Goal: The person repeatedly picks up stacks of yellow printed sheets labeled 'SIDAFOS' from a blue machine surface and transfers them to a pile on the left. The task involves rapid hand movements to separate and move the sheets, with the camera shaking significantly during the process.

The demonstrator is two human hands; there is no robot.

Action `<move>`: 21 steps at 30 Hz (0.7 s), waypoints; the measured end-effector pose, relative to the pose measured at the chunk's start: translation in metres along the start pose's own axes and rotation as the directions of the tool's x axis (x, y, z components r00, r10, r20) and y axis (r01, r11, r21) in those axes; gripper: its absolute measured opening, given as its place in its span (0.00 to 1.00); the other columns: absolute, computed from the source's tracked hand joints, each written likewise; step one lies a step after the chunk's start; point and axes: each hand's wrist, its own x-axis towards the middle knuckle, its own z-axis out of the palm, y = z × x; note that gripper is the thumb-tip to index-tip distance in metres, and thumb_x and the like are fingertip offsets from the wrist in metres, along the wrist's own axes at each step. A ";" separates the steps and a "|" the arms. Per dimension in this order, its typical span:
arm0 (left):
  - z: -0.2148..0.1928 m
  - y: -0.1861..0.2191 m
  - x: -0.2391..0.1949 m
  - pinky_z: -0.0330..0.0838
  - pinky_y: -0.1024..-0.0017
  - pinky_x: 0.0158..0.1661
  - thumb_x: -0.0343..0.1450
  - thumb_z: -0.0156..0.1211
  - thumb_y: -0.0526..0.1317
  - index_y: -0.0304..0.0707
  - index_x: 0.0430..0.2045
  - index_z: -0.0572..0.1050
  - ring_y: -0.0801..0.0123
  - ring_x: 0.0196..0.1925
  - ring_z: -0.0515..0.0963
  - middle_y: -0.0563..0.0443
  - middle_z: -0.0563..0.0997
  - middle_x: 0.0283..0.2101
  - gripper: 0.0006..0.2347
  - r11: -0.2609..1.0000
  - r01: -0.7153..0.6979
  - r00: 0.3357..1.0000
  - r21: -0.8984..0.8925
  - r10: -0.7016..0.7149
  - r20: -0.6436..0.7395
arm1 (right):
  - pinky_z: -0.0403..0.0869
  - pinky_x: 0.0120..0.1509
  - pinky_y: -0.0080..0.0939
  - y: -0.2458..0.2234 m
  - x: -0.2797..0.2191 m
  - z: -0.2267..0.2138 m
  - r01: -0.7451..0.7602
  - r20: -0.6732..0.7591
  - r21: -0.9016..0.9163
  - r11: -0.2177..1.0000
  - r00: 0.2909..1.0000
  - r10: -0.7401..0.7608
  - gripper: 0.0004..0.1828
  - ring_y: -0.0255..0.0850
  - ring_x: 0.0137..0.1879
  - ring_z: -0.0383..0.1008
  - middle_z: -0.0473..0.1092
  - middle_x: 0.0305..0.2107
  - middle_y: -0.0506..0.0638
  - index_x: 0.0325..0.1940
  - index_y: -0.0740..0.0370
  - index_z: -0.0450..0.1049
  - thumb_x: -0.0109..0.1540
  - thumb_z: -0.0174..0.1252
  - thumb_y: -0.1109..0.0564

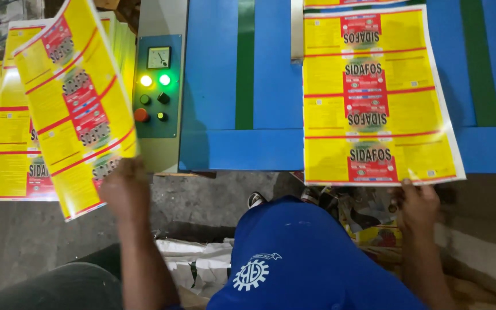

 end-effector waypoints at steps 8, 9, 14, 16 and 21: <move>0.027 0.073 0.008 0.70 0.51 0.26 0.74 0.66 0.44 0.36 0.20 0.76 0.42 0.23 0.78 0.36 0.78 0.21 0.14 0.998 0.065 0.996 -0.007 -0.065 0.054 | 0.68 0.32 0.38 -0.026 0.070 0.044 0.033 0.053 -0.050 0.998 0.998 -0.030 0.11 0.39 0.34 0.75 0.74 0.36 0.52 0.59 0.65 0.70 0.72 0.54 0.60; 0.026 0.078 0.008 0.70 0.51 0.26 0.74 0.66 0.43 0.36 0.21 0.77 0.41 0.23 0.78 0.36 0.78 0.21 0.13 0.997 0.069 0.996 -0.027 -0.068 0.055 | 0.70 0.34 0.38 -0.025 0.078 0.043 0.048 0.097 0.018 0.999 0.994 -0.050 0.12 0.39 0.37 0.77 0.75 0.40 0.51 0.59 0.65 0.70 0.72 0.54 0.60; 0.016 0.089 0.006 0.70 0.50 0.28 0.74 0.61 0.41 0.33 0.25 0.78 0.40 0.24 0.78 0.32 0.77 0.21 0.10 0.964 0.130 0.975 -0.231 -0.082 0.205 | 0.71 0.34 0.37 -0.056 0.046 0.055 -0.039 0.148 0.040 0.998 0.988 0.033 0.16 0.38 0.41 0.78 0.76 0.45 0.53 0.64 0.60 0.68 0.71 0.53 0.59; 0.024 0.105 0.002 0.69 0.50 0.28 0.74 0.60 0.40 0.31 0.25 0.78 0.40 0.24 0.78 0.31 0.76 0.21 0.11 0.928 0.196 0.947 -0.317 -0.094 0.308 | 0.70 0.32 0.38 -0.063 0.019 0.075 -0.065 0.069 -0.007 0.998 0.995 0.065 0.19 0.39 0.39 0.78 0.77 0.45 0.54 0.64 0.57 0.67 0.69 0.53 0.59; 0.092 0.200 -0.021 0.74 0.53 0.29 0.72 0.59 0.41 0.34 0.32 0.79 0.45 0.27 0.82 0.34 0.80 0.25 0.08 0.758 -0.082 0.959 -0.647 0.237 0.157 | 0.77 0.41 0.39 -0.070 -0.033 0.170 0.222 0.533 -0.602 0.767 0.827 0.178 0.28 0.41 0.38 0.79 0.80 0.38 0.60 0.67 0.60 0.74 0.64 0.62 0.48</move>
